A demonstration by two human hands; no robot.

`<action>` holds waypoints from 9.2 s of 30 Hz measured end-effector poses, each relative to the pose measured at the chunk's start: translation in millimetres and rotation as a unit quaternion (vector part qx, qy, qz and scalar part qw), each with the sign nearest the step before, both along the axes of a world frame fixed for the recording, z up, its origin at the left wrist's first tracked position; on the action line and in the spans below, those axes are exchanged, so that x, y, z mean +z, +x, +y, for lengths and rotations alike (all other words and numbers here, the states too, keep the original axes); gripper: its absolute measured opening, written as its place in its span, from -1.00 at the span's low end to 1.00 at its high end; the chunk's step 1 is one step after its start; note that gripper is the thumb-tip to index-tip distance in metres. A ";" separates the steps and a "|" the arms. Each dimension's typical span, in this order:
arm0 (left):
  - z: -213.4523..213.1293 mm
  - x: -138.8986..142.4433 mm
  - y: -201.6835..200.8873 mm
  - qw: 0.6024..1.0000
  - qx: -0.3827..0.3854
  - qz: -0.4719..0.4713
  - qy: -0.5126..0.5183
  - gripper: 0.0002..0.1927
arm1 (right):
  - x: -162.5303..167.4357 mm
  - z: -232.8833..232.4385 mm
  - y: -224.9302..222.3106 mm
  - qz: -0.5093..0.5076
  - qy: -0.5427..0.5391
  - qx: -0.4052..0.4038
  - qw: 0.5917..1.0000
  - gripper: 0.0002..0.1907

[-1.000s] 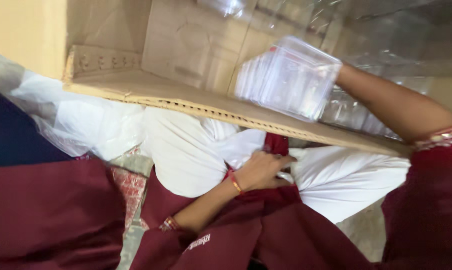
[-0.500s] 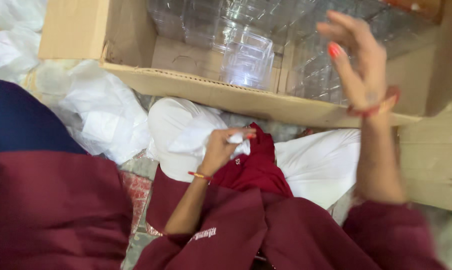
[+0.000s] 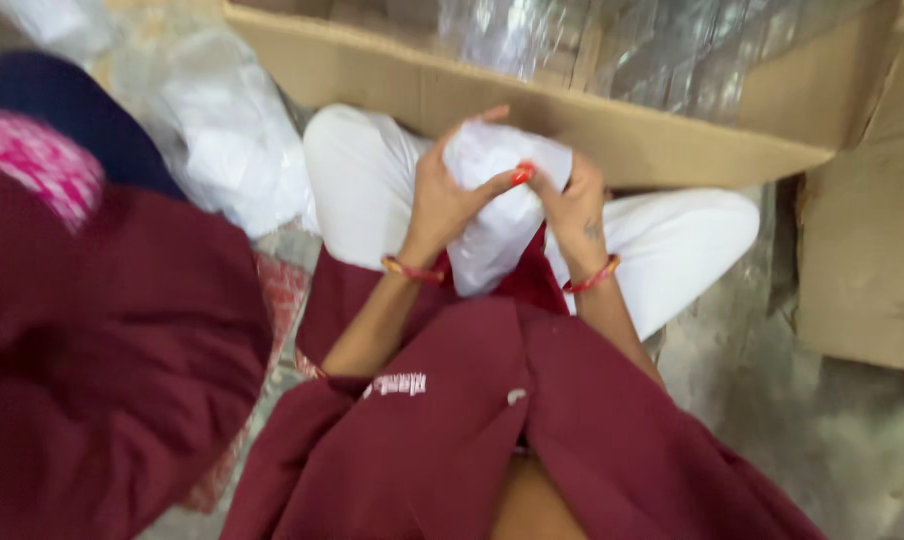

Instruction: The person sits on the floor and repeatedly picks up clear plastic containers from a large cardboard box. They place each container into a white plastic bag, then set the bag aside. The process is repeated multiple times with the same type of container.

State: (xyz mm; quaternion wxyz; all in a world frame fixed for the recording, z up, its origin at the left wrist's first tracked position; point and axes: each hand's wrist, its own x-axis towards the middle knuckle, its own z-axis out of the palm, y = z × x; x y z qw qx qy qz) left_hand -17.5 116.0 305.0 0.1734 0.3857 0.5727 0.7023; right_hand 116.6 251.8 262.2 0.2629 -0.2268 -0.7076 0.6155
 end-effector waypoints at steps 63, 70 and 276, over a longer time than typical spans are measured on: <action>23.4 -89.8 24.1 0.957 0.139 -0.243 0.070 -0.70 | 52.0 -34.2 3.9 0.067 0.270 -0.110 0.954 -0.71; 28.1 -65.2 25.6 0.958 0.123 -0.244 0.086 -0.69 | 29.6 -13.3 5.1 -0.019 0.124 -0.059 0.990 -0.80; -31.7 -55.1 23.7 0.739 -0.157 -0.655 -0.018 -0.65 | 9.3 -37.9 48.7 0.293 -0.562 0.045 0.772 -0.81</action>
